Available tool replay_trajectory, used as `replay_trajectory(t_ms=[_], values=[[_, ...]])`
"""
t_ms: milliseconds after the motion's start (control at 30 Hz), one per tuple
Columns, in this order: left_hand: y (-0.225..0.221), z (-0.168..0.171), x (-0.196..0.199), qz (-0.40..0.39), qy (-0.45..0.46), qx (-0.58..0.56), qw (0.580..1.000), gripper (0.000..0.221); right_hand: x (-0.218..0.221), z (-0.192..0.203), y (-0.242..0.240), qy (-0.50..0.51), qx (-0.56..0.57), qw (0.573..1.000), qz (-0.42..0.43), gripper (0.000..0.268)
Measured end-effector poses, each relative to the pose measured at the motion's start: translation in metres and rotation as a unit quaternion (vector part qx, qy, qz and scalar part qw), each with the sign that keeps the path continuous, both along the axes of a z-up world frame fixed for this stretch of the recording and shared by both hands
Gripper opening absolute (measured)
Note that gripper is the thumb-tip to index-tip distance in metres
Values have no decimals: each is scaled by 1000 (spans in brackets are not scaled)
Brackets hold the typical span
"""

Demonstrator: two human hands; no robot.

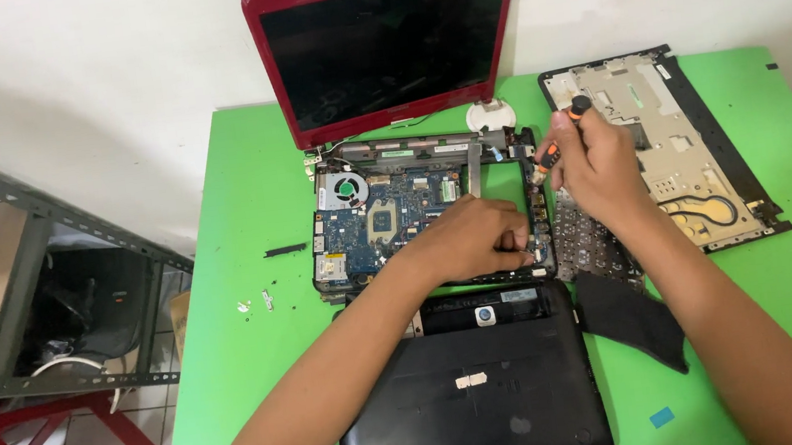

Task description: Disassembling a laptop by removing the keyboard, top casing, and unscrewing the motherboard from the chassis.

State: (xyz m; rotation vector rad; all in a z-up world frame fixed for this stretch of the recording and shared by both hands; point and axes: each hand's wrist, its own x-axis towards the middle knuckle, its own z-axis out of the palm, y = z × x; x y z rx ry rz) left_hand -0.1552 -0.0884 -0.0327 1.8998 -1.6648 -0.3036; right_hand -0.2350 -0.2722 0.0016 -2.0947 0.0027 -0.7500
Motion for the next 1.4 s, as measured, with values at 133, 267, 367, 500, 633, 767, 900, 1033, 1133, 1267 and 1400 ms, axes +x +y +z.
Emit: replay_trajectory(t_ms=[133, 267, 367, 500, 633, 767, 900, 1033, 1133, 1267, 1400], values=[[0, 1, 1, -4, 4, 3, 1000, 20, 2, -5, -3, -14, -14, 1000, 2, 34], [-1, 0, 0, -3, 6, 5, 1000, 22, 4, -15, -10, -26, -42, 999, 11, 32], [0, 0, 0, -1, 6, 5, 1000, 22, 5, -14, -9, -28, -63, 997, 23, 30], [0, 0, 0, 2, 8, -1, 1000, 20, 7, -21, -13, -6, -133, 990, 38, 25], [0, 3, 0, -3, 10, 9, 1000, 21, 4, -14, -8, -4, -188, 981, 43, 23], [0, 1, 0, -1, 14, 11, 1000, 20, -1, -3, 5, 15, -40, 999, -24, 28], [0, 2, 2, 0, 12, 8, 1000, 19, 0, 0, 7, 48, 25, 996, -70, 35], [2, 5, 0, -4, 8, 8, 1000, 20, 10, -28, -26, -15, -44, 999, -11, 21], [5, 12, -1, 2, 42, 3, 999, 23, 6, -20, -17, -42, -126, 990, -36, 21], [4, 39, 8, 81, 155, -93, 980, 14, -6, 9, 6, -71, -89, 993, -29, 35], [-12, 31, 37, 229, 107, -156, 955, 15, -2, -5, -2, -79, -87, 993, -21, 21]])
